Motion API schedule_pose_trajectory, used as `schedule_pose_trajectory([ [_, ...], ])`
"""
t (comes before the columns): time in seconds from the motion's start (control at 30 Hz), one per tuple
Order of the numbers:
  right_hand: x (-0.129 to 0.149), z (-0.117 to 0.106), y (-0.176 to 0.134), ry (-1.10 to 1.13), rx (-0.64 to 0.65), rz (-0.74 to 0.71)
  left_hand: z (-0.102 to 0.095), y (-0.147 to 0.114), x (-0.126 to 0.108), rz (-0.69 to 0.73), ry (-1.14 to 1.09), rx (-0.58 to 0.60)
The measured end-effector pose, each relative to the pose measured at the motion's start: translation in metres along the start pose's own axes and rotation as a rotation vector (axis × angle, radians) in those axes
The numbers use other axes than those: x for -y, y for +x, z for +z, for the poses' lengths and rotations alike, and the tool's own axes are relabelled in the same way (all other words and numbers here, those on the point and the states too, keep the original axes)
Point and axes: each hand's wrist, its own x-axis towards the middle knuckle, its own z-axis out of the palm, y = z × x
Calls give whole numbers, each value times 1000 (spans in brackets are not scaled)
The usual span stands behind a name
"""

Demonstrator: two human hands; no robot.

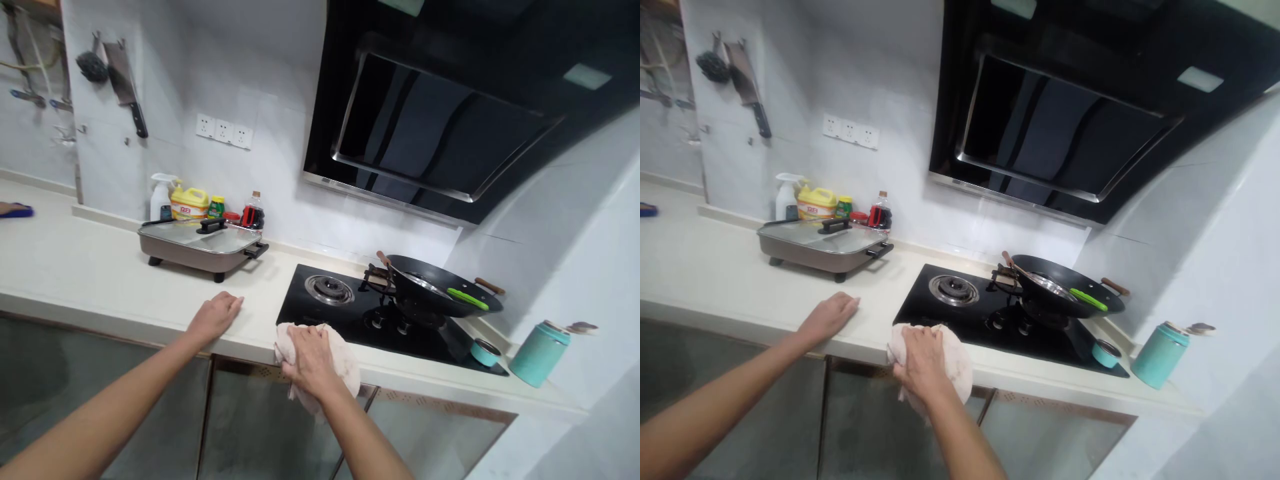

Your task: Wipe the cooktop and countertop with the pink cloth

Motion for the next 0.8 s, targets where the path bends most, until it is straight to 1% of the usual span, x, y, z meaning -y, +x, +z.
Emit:
schedule_pose_trajectory([
  [0.1,0,0,6,128,12,-5,1,-7,-10,27,74,-4],
  [0.17,-6,-1,5,203,37,17,0,-10,-15,-18,65,-23],
  [0.23,-16,-4,2,224,73,17,-2,-11,-16,-56,53,-45],
  [0.33,-41,-15,-6,153,147,37,-3,-13,-16,-76,61,-55],
  [0.47,-84,-41,-22,-17,297,134,-2,-14,-19,-87,60,-49],
  [0.57,-107,-56,-35,-116,365,220,0,-14,-20,-92,41,-47],
  [0.67,-114,-58,-42,-198,372,295,2,-14,-20,-83,50,-49],
  [0.8,-111,-50,-35,-295,344,316,2,-15,-22,-74,69,-48],
])
